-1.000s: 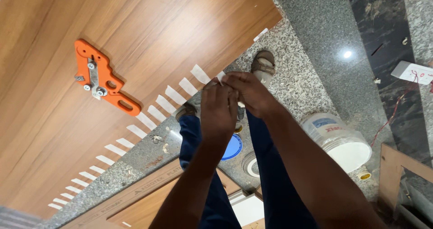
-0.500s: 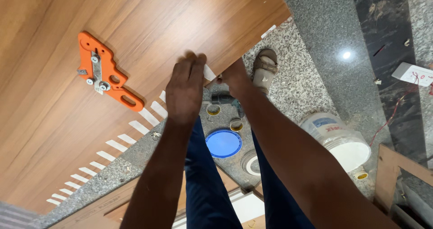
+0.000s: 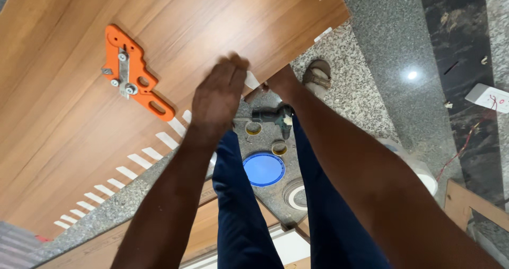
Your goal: The person uses an orange hand plane to trim the edge of a wooden panel, then removes white tape strips from the panel's surface.
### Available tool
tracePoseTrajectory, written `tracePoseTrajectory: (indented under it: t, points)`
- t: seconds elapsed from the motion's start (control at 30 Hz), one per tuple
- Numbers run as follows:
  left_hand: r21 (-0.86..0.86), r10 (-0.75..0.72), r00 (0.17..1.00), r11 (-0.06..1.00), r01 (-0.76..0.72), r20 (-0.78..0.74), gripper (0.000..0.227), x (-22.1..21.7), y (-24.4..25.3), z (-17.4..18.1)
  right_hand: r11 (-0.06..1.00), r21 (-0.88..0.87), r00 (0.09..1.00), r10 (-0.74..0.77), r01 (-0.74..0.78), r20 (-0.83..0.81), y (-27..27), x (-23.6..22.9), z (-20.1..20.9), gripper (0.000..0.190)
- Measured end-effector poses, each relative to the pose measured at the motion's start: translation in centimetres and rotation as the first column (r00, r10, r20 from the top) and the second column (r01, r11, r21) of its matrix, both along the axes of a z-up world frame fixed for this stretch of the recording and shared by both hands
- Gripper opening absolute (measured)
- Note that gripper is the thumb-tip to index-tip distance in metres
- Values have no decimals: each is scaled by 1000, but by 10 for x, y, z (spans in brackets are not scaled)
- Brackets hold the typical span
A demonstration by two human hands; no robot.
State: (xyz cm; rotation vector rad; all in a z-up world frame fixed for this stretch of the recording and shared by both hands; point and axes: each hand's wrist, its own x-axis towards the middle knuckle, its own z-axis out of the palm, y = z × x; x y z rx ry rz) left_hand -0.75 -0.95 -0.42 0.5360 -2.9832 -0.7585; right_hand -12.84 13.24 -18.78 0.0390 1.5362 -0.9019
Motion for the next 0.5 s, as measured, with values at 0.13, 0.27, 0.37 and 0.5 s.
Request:
tracePoseTrajectory:
  t: [0.13,0.27,0.37,0.5]
  points:
    - [7,18,989,1000,-19,149,34,-22,0,-2,952,-106,916,240,-287,-321,9,-13,27,19]
    - [101,65,986,992,-81,151,32,-20,37,9,975,-180,989,-110,126,97,17,-14,66,19]
    - [316,281,940,890,-330,193,20,-3,76,12,925,-173,917,-283,339,281,35,-7,75,22]
    - [367,484,860,779,-508,165,17,5,110,-11,926,-80,904,-336,368,264,50,1,70,28]
